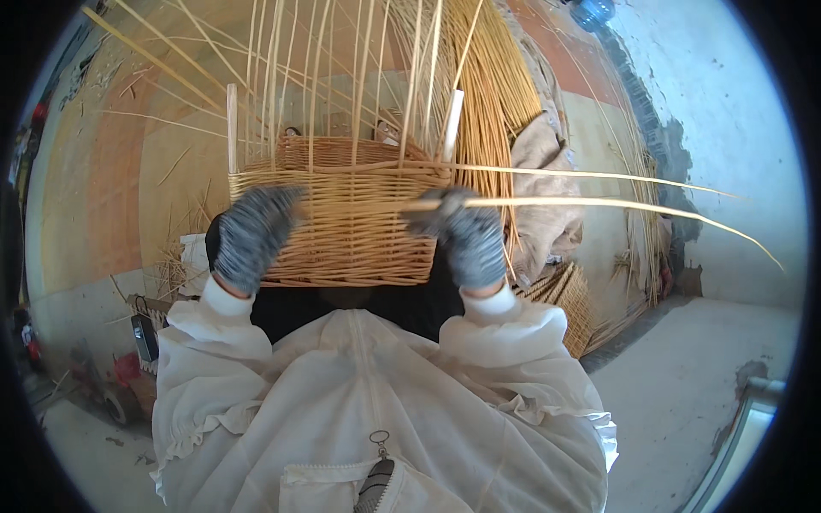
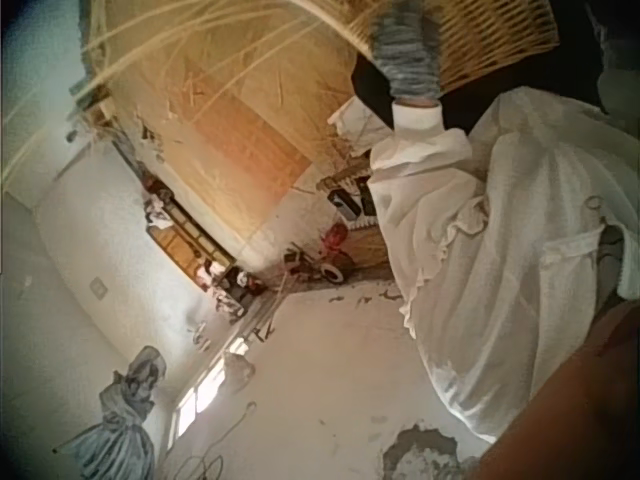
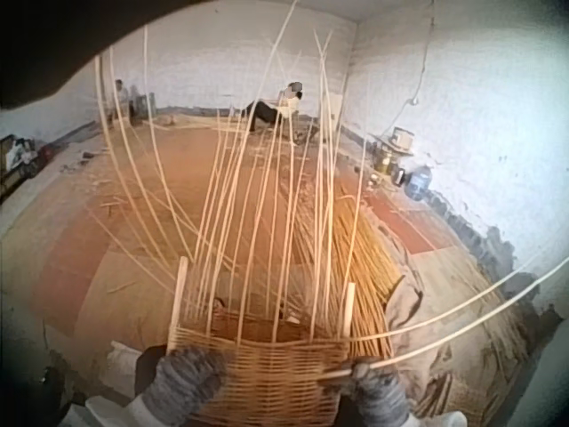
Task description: Weaving a wicker basket using long reeds.
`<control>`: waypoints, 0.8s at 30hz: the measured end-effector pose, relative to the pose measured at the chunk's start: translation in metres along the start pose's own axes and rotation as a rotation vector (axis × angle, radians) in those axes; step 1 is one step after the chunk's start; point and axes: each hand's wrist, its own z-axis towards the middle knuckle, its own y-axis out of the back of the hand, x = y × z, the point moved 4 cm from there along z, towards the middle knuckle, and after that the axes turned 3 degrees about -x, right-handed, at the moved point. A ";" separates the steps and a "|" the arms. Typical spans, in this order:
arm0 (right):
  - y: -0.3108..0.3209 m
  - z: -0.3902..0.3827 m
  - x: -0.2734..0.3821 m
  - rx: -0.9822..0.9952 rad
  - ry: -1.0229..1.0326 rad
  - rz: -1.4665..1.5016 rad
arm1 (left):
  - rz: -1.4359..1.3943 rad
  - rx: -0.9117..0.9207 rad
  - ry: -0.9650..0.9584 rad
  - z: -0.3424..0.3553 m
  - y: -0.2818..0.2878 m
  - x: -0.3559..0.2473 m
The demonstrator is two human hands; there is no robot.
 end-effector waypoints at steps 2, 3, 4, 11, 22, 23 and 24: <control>0.031 0.024 -0.003 -0.347 -0.009 -0.011 | 0.212 -0.255 0.225 0.014 0.006 0.029; 0.034 0.029 -0.017 -0.341 -0.089 -0.037 | 0.194 -0.051 0.316 0.016 -0.003 0.041; 0.045 0.037 -0.021 -0.467 -0.092 -0.090 | 0.201 0.058 0.330 0.018 -0.010 0.050; 0.053 0.045 -0.072 -0.272 -0.334 0.001 | 0.307 0.078 0.323 0.001 -0.029 0.065; 0.059 0.044 -0.074 -0.218 -0.429 0.111 | -0.130 0.302 0.430 0.084 -0.051 0.015; 0.061 0.039 -0.073 -0.249 -0.442 0.152 | -0.150 0.510 0.397 0.085 -0.061 0.013; 0.067 0.034 -0.066 -0.376 -0.385 0.055 | -0.289 0.532 0.454 0.086 -0.067 0.014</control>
